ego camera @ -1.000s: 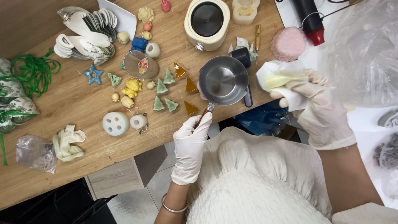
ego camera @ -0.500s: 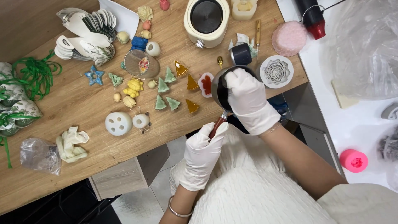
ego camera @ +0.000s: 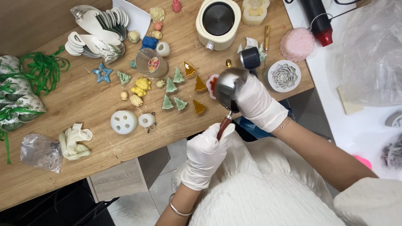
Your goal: De-molding and cleaning excess wax from candle figurines using a sculpting tool.
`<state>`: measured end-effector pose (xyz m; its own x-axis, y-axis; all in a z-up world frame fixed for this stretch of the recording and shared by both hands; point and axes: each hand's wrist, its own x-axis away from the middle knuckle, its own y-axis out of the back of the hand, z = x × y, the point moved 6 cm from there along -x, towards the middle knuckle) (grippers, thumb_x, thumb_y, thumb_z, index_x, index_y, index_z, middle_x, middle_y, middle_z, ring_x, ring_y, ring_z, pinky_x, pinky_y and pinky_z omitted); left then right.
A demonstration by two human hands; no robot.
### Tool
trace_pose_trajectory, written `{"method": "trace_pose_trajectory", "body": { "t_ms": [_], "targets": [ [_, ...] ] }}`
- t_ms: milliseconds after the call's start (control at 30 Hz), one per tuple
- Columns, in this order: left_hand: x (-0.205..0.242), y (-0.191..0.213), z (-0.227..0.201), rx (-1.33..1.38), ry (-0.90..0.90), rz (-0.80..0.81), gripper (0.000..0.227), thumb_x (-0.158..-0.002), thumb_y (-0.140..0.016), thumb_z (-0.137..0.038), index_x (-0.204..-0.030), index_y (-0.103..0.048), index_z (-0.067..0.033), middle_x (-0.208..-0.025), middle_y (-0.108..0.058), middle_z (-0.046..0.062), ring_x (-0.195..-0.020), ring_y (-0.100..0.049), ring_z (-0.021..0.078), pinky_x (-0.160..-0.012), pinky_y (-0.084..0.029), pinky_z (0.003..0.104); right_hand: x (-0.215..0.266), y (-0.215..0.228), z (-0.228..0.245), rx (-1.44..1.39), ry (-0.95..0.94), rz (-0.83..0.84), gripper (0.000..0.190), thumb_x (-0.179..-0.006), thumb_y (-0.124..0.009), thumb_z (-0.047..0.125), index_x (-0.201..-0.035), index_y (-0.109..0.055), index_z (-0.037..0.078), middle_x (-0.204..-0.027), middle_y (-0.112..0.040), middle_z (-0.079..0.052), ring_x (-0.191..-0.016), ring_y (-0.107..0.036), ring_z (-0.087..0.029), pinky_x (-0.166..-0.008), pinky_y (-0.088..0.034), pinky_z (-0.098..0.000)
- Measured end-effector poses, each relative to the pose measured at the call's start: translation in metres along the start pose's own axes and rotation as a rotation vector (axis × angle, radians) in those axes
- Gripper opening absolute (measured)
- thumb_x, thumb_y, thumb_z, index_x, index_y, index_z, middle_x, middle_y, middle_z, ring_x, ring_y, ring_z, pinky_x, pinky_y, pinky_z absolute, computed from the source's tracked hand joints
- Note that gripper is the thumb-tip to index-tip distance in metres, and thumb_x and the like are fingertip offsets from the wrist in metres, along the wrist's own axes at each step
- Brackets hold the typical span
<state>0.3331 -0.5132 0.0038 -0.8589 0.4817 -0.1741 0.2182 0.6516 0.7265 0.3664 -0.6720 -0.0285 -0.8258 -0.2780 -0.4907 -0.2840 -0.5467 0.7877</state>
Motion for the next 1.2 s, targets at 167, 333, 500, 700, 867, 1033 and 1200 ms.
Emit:
{"method": "trace_pose_trajectory", "body": {
  "t_ms": [167, 333, 500, 700, 867, 1033, 1200],
  "targets": [
    [-0.029, -0.001, 0.025, 0.016, 0.087, 0.03, 0.028, -0.096, -0.073, -0.034, -0.09, -0.072, -0.007, -0.065, -0.067, 0.009, -0.053, -0.065, 0.0219, -0.049, -0.051, 0.034, 0.01, 0.008, -0.003, 0.009, -0.262, -0.099, 0.018, -0.077, -0.074, -0.004, -0.094, -0.071, 0.003, -0.098, -0.071, -0.012, -0.091, -0.068, -0.032, -0.078, -0.056, -0.0373],
    [-0.09, -0.029, 0.075, 0.45, 0.482, -0.077, 0.033, -0.097, -0.069, -0.037, -0.095, -0.073, -0.0038, -0.065, -0.063, 0.002, -0.055, -0.057, 0.007, -0.05, -0.044, 0.025, 0.048, 0.09, 0.004, -0.395, -0.593, -0.591, 0.019, -0.1, -0.078, -0.009, -0.114, -0.075, 0.003, -0.11, -0.073, -0.008, -0.102, -0.07, -0.014, -0.095, -0.057, -0.0244],
    [-0.147, -0.058, 0.099, 0.796, 0.678, -0.031, 0.04, -0.097, -0.064, -0.046, -0.089, -0.068, -0.0066, -0.062, -0.051, -0.006, -0.049, -0.042, 0.0033, -0.043, -0.033, 0.022, 0.126, 0.103, -0.016, -0.504, -0.887, -0.832, 0.019, -0.102, -0.075, -0.007, -0.118, -0.074, 0.004, -0.121, -0.072, -0.007, -0.1, -0.066, -0.008, -0.088, -0.056, -0.0192],
    [-0.161, -0.073, 0.103, 0.721, 0.752, 0.028, 0.045, -0.096, -0.06, -0.052, -0.089, -0.066, -0.0081, -0.06, -0.051, -0.004, -0.045, -0.041, 0.0049, -0.041, -0.033, 0.022, 0.135, 0.102, -0.006, -0.277, -0.862, -0.608, 0.024, -0.096, -0.076, -0.011, -0.115, -0.074, 0.002, -0.117, -0.071, -0.009, -0.105, -0.066, -0.012, -0.098, -0.056, -0.0269],
    [-0.162, -0.074, 0.105, 0.7, 0.748, 0.043, 0.05, -0.097, -0.052, -0.056, -0.103, -0.065, -0.0077, -0.068, -0.059, 0.001, -0.05, -0.049, 0.0082, -0.045, -0.039, 0.024, 0.138, 0.095, -0.025, -0.547, -1.032, -0.663, 0.023, -0.091, -0.073, -0.009, -0.111, -0.075, 0.004, -0.118, -0.07, -0.006, -0.1, -0.067, -0.009, -0.086, -0.058, -0.024],
    [-0.143, -0.064, 0.114, 0.591, 0.672, 0.031, 0.064, -0.099, -0.041, -0.058, -0.137, -0.05, -0.0078, -0.112, -0.064, 0.011, -0.082, -0.063, 0.0183, -0.069, -0.052, 0.032, 0.132, 0.096, -0.05, -0.622, -1.021, -0.664, 0.02, -0.095, -0.073, -0.007, -0.113, -0.074, 0.002, -0.119, -0.073, -0.008, -0.106, -0.066, -0.01, -0.096, -0.055, -0.0234],
    [-0.109, -0.04, 0.124, 0.542, 0.488, -0.175, 0.068, -0.11, -0.042, -0.052, -0.157, -0.034, -0.0031, -0.16, -0.041, 0.021, -0.148, -0.04, 0.0317, -0.12, -0.032, 0.042, 0.145, 0.084, -0.087, -0.774, -1.235, -0.728, 0.016, -0.095, -0.074, -0.003, -0.11, -0.071, -0.001, -0.111, -0.074, -0.009, -0.095, -0.068, -0.01, -0.086, -0.059, -0.0253]
  ]
}}
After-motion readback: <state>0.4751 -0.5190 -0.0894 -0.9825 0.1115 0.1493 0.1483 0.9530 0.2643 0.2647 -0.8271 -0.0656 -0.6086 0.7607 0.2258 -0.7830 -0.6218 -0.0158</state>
